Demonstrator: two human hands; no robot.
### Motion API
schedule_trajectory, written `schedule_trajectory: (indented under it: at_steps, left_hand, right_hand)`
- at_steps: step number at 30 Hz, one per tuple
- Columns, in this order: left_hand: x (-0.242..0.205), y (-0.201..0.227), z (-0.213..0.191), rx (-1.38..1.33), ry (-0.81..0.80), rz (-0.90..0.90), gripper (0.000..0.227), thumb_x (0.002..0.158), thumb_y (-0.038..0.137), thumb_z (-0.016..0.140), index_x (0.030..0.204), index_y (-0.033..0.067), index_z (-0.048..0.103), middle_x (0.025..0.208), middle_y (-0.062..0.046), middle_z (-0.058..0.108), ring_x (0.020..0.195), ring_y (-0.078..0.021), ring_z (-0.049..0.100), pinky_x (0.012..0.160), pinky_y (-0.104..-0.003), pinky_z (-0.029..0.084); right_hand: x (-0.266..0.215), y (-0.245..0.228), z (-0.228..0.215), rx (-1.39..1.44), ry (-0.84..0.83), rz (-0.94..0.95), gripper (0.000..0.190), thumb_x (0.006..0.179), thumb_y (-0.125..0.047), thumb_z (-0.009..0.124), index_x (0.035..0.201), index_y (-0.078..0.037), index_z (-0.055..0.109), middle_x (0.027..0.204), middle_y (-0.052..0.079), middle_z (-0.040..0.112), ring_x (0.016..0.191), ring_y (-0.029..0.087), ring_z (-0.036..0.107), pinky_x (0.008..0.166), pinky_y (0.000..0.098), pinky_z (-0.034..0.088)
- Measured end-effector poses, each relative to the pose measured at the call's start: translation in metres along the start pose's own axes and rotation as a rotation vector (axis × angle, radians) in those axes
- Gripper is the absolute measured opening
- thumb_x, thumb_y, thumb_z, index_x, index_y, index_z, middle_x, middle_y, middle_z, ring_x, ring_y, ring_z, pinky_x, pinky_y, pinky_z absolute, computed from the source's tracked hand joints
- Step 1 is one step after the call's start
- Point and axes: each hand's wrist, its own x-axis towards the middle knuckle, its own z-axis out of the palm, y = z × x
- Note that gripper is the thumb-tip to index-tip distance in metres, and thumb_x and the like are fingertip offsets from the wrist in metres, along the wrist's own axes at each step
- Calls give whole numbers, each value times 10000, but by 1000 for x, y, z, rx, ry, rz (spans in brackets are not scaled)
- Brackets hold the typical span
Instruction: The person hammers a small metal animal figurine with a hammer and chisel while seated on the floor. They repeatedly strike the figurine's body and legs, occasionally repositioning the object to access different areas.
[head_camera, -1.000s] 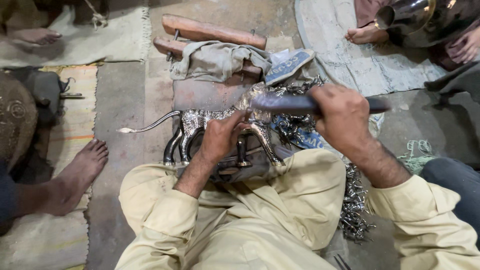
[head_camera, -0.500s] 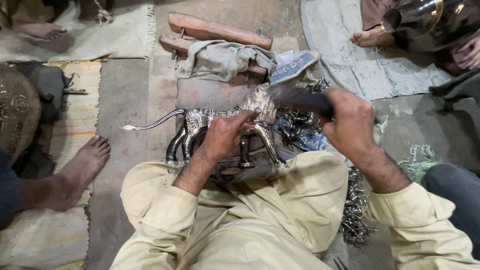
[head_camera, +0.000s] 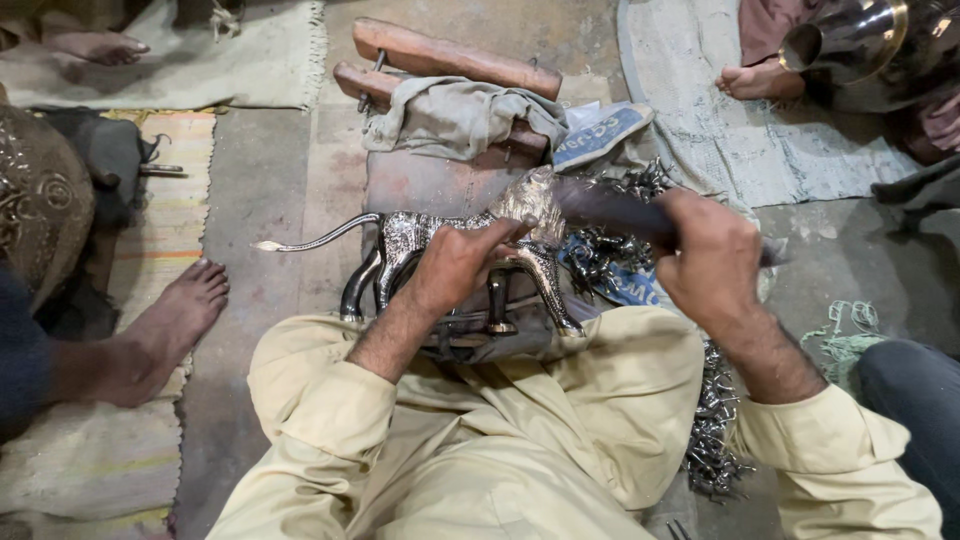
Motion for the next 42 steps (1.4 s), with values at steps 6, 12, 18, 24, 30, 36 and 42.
schedule_trajectory:
  at_steps: [6,12,18,24,30,36,42]
  left_hand:
    - [1,-1,-6,-17,-35,22,495,841,14,729,1294,144,578,977,-112,773,844,-333,753,683,-435,608]
    - [2,2,-9,-39,-38,32,526,822,34,732,1309,160,577,956,-118,772,841,-333,753,686,-435,608]
    - [4,-1,-13,-31,-83,11,461,866,96,757,1289,170,588,905,-100,774,784,-313,763,659,-426,611]
    - [1,-6,-11,26,-132,13,388,907,88,750,1248,172,584,892,-62,790,788,-308,763,649,-440,601]
    - [2,-8,-13,0,-131,35,418,896,32,663,1274,189,575,917,-44,794,794,-293,772,657,-426,614]
    - [2,-7,-17,0,-134,48,496,831,-8,641,1286,178,573,922,-50,798,781,-324,758,638,-440,604]
    - [1,-6,-22,87,-118,98,457,879,60,681,1310,174,579,790,-142,728,740,-369,727,643,-471,585]
  right_hand:
    - [-1,-3,2,173,66,135,340,886,-78,787,1171,-21,610,915,173,675,848,393,671,755,479,513]
    - [-4,-4,2,105,8,85,379,775,-25,754,1140,-42,653,929,160,689,839,377,680,743,474,518]
    - [-7,-4,7,-31,8,-38,373,739,13,724,1096,-69,658,942,138,707,859,352,701,783,475,532]
    - [-9,-8,7,-166,-5,-64,409,694,21,729,1087,-76,670,935,130,687,896,350,690,797,460,521]
    - [-7,-9,7,-155,-7,-83,402,697,6,746,1086,-66,675,924,141,689,878,355,680,777,464,509]
    - [-11,-9,9,132,82,64,383,827,-28,746,1195,-39,639,977,154,673,893,332,680,812,435,526]
    - [-13,-13,10,279,-32,355,302,899,-141,795,1142,-50,640,796,139,665,687,313,663,684,440,500]
